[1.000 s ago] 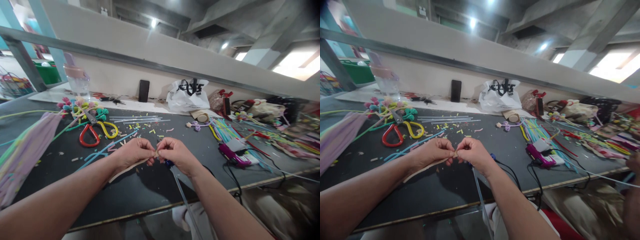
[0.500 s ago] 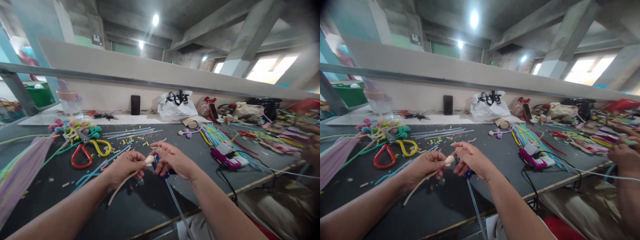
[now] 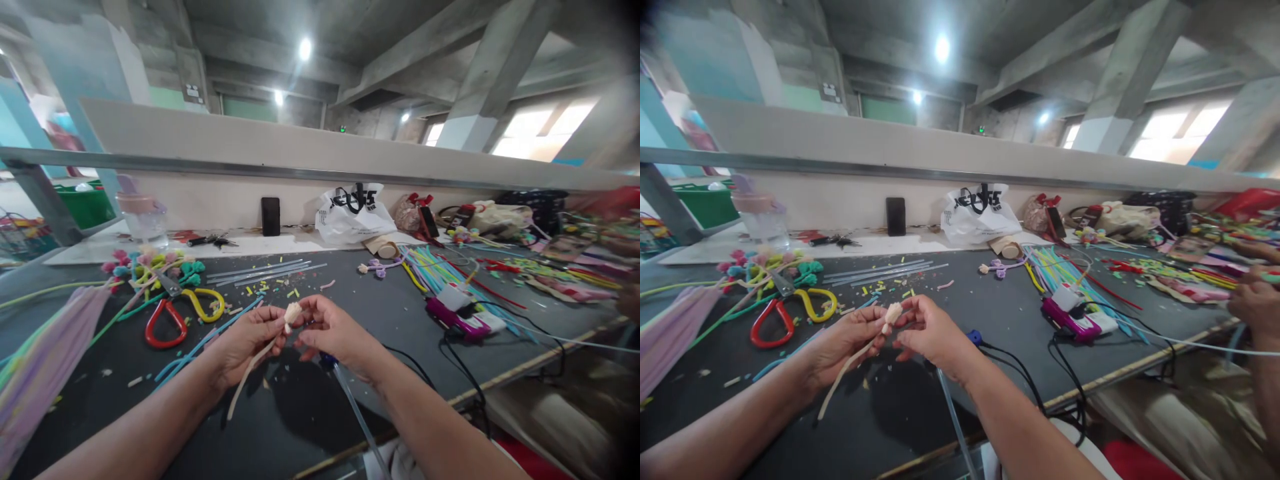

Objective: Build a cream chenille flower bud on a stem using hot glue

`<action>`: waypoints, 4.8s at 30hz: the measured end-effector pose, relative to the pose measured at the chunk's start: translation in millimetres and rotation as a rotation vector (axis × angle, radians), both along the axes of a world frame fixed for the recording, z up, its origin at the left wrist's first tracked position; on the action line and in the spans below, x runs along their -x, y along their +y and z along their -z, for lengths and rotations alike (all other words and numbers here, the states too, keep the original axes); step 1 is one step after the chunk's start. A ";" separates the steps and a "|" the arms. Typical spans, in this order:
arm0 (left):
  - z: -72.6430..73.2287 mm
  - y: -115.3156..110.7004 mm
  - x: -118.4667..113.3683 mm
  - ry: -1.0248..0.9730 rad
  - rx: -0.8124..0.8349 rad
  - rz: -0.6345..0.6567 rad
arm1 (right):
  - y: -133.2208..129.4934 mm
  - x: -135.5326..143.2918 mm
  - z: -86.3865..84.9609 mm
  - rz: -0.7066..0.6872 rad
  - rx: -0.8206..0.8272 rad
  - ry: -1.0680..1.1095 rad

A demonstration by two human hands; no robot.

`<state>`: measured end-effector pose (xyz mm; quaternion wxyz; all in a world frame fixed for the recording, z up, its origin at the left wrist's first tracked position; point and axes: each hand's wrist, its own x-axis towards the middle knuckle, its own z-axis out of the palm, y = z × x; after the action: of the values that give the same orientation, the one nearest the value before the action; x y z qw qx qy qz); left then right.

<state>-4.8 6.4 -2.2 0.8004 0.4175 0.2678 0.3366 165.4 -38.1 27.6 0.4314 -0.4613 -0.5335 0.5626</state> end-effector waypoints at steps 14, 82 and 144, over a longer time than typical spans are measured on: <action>-0.9 -7.2 -2.8 0.185 -0.196 -0.001 | 4.2 8.9 8.5 0.154 -0.033 -0.068; 5.1 27.0 18.3 -0.037 -0.100 -0.321 | -3.7 -57.7 -10.2 0.105 -0.460 -0.988; -0.9 18.6 12.0 -0.033 -0.105 -0.252 | 6.1 -61.1 0.3 0.321 -0.180 -0.520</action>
<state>-16.8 25.0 -1.3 0.7331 0.4162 0.2872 0.4548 226.5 -32.0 27.3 0.4030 -0.6279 -0.5939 0.3011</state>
